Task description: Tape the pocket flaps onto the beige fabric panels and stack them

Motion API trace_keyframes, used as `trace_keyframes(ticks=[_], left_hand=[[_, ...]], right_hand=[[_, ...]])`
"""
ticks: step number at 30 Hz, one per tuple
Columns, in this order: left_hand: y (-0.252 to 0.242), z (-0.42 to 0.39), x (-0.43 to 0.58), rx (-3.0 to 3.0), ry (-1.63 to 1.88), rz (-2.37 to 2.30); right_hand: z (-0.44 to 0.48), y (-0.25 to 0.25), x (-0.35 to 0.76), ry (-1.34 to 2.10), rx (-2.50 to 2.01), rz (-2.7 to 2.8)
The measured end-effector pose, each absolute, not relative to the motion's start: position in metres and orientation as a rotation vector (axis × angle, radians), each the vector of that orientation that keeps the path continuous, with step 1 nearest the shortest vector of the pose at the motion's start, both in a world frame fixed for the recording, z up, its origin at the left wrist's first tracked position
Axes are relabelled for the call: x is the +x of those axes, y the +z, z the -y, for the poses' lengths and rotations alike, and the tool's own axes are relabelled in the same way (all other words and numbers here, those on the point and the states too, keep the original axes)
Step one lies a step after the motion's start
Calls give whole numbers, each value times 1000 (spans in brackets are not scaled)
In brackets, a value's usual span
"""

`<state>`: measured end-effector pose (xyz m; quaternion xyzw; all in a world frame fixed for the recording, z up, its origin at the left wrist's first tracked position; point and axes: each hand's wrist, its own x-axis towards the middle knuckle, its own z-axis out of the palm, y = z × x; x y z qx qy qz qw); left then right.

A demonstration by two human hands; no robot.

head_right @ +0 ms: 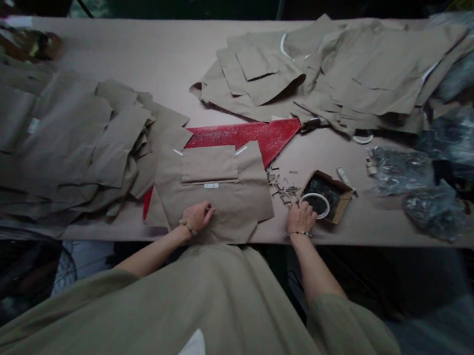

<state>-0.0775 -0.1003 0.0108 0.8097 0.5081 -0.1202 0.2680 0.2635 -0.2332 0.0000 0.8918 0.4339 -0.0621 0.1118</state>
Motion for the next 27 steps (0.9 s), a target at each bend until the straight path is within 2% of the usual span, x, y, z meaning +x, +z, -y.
trace_keyframes(ticks=[4, 9, 14, 20, 27], left_hand=[[19, 106, -68, 2306, -272, -1080], [34, 107, -54, 2429, -94, -558], [23, 75, -73, 2419, 61, -672], [-28, 29, -89, 2201, 380, -1364], [-49, 23, -81, 2138, 388, -1460]], right_hand=[[234, 26, 235, -196, 2689, -1242], [201, 50, 142, -792, 2482, -1739], [151, 45, 102, -1133, 2435, -1945], [85, 15, 92, -679, 2455, -2131], [69, -22, 82, -536, 2501, -2097]])
